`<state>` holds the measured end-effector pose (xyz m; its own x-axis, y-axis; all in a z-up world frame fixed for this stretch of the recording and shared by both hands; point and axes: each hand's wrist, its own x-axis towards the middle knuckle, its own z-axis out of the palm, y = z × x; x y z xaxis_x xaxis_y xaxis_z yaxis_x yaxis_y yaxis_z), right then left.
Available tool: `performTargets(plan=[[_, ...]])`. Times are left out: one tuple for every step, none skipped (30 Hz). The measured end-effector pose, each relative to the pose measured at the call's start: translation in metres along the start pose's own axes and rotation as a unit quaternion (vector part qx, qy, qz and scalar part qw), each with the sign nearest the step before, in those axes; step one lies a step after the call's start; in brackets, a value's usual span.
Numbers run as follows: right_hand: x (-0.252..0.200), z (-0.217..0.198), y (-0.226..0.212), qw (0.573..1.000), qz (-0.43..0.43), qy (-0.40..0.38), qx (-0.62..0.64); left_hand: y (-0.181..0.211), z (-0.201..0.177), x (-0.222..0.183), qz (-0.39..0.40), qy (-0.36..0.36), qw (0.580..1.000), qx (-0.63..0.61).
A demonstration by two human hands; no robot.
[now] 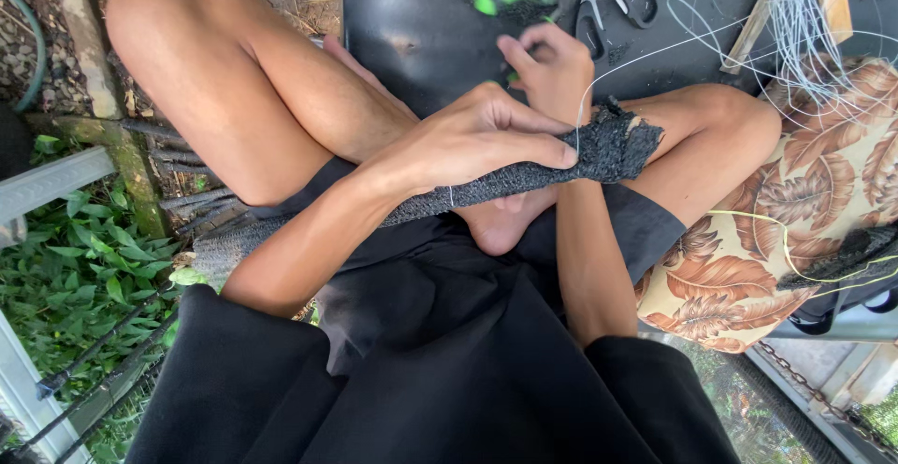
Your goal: The person sits cross-legged and repairs a black mesh net by hand. They use pliers to cut and secure white binding wire along the edge of the net, repeatedly wrapping and tightening the wire to mend the material.
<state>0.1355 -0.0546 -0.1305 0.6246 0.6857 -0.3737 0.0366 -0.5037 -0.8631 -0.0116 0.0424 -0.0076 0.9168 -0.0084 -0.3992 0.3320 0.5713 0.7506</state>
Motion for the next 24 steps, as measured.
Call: performTargets(plan=[[-0.012, -0.009, 0.002, 0.998, 0.014, -0.007, 0.054, 0.000, 0.000, -0.001, 0.013, -0.008, 1.000, 0.007], [-0.025, -0.019, 0.004, 0.994, 0.029, -0.014, 0.107, 0.000, 0.001, -0.003, 0.025, -0.016, 0.999, 0.013], [-0.040, -0.027, 0.007, 0.986, 0.044, -0.019, 0.160, 0.001, 0.002, -0.003, 0.037, -0.026, 0.999, 0.019], [-0.053, -0.036, 0.011, 0.992, -0.123, 0.004, 0.022, 0.001, 0.002, -0.004, 0.091, -0.023, 0.994, 0.056], [-0.068, -0.047, 0.017, 0.951, -0.284, 0.028, -0.121, 0.002, 0.002, -0.004, 0.145, -0.025, 0.985, 0.094], [-0.082, -0.057, 0.026, 0.864, -0.428, 0.049, -0.260, 0.003, 0.001, -0.003, 0.199, -0.027, 0.971, 0.130], [-0.099, -0.063, 0.037, 0.945, -0.292, 0.051, -0.139, 0.004, 0.001, -0.003, 0.170, -0.023, 0.978, 0.121], [-0.115, -0.064, 0.049, 0.988, -0.145, 0.053, -0.012, 0.004, 0.000, -0.004, 0.140, -0.020, 0.983, 0.113], [-0.128, -0.065, 0.062, 0.991, 0.004, 0.057, 0.119, 0.005, 0.000, -0.004, 0.111, -0.019, 0.988, 0.106], [-0.138, -0.068, 0.073, 0.969, 0.037, 0.037, 0.242, 0.006, 0.001, -0.004, 0.081, -0.010, 0.991, 0.106], [-0.146, -0.069, 0.082, 0.930, 0.065, 0.013, 0.362, 0.006, 0.003, -0.005, 0.050, 0.001, 0.993, 0.107], [-0.153, -0.071, 0.088, 0.875, 0.089, -0.011, 0.476, 0.007, 0.005, -0.006, 0.020, 0.012, 0.994, 0.109], [-0.159, -0.075, 0.090, 0.826, 0.098, -0.028, 0.554, 0.007, 0.008, -0.007, 0.012, 0.024, 0.993, 0.117], [-0.165, -0.079, 0.090, 0.770, 0.105, -0.045, 0.627, 0.007, 0.012, -0.008, 0.003, 0.036, 0.992, 0.125], [-0.170, -0.084, 0.087, 0.708, 0.110, -0.064, 0.694, 0.007, 0.016, -0.009, -0.005, 0.049, 0.990, 0.132], [-0.176, -0.088, 0.081, 0.694, 0.101, -0.083, 0.708, 0.007, 0.020, -0.011, 0.040, 0.047, 0.986, 0.156], [-0.183, -0.093, 0.072, 0.679, 0.092, -0.105, 0.721, 0.008, 0.025, -0.013, 0.085, 0.048, 0.979, 0.179], [-0.188, -0.098, 0.063, 0.663, 0.084, -0.127, 0.733, 0.009, 0.029, -0.014, 0.130, 0.048, 0.970, 0.200], [-0.193, -0.101, 0.054, 0.712, 0.085, -0.139, 0.683, 0.009, 0.033, -0.016, 0.125, 0.050, 0.965, 0.227], [-0.198, -0.107, 0.046, 0.758, 0.086, -0.151, 0.629, 0.009, 0.036, -0.017, 0.119, 0.051, 0.959, 0.253], [-0.202, -0.110, 0.038, 0.797, 0.091, -0.163, 0.574, 0.008, 0.039, -0.021, 0.109, 0.055, 0.953, 0.278], [-0.204, -0.113, 0.030, 0.855, 0.101, -0.122, 0.494, 0.007, 0.041, -0.024, 0.162, 0.046, 0.939, 0.300], [-0.205, -0.117, 0.023, 0.902, 0.110, -0.082, 0.409, 0.007, 0.042, -0.027, 0.212, 0.037, 0.922, 0.321], [-0.205, -0.120, 0.016, 0.940, 0.117, -0.041, 0.319, 0.006, 0.043, -0.029, 0.262, 0.027, 0.902, 0.342]])
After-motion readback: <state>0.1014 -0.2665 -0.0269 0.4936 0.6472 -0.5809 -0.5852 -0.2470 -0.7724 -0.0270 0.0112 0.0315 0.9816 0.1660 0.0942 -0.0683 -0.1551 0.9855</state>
